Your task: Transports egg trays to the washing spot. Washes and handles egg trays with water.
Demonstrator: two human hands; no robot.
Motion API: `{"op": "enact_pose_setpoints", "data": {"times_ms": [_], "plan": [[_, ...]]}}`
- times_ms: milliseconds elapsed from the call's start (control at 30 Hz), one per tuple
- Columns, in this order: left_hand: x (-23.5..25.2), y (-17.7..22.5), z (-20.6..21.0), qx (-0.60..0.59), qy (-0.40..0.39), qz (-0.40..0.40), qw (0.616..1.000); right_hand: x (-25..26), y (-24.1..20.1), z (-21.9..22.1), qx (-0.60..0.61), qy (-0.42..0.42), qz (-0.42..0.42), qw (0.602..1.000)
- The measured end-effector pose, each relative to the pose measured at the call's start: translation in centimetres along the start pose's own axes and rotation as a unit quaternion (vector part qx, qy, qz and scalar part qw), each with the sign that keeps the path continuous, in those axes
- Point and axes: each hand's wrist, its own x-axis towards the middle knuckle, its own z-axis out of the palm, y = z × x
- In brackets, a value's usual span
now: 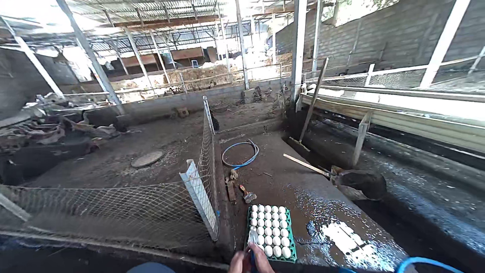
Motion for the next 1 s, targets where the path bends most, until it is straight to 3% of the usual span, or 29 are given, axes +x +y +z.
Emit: {"op": "enact_pose_setpoints", "data": {"times_ms": [100, 233, 367, 567, 633, 767, 867, 933, 1000], "plan": [[1.8, 4.8, 1.4, 0.043, 0.006, 0.110, 0.993, -1.4, -0.7, 0.1, 0.018, 0.000, -0.003, 1.000], [1.0, 9.2, 3.4, 0.188, -0.054, 0.149, 0.969, -1.5, -0.9, -0.4, 0.071, 0.011, -0.044, 0.996], [0.1, 10.7, 4.7, 0.335, -0.108, 0.157, 0.923, -1.6, -1.9, -1.0, 0.075, 0.022, -0.073, 0.994], [0.1, 11.3, 5.3, 0.445, -0.179, 0.191, 0.856, -1.6, -2.4, -2.5, 0.072, 0.044, -0.080, 0.993], [0.2, 12.1, 5.4, 0.498, -0.232, 0.199, 0.812, -1.7, -2.8, -3.1, 0.084, 0.043, -0.070, 0.993], [1.1, 13.6, 6.0, 0.641, -0.350, 0.193, 0.655, -1.1, -2.5, -4.8, 0.047, 0.013, -0.053, 0.997], [-0.2, 16.9, 6.4, 0.694, -0.353, 0.121, 0.615, 0.0, -2.4, -5.0, 0.009, -0.025, -0.060, 0.998], [-1.1, 19.4, 6.5, 0.744, -0.341, 0.091, 0.568, -0.3, -1.4, -4.0, 0.016, -0.003, -0.055, 0.998], [0.7, 21.1, 6.0, 0.769, -0.335, 0.119, 0.531, 0.3, -0.5, -3.2, 0.023, 0.051, -0.064, 0.996]]}}
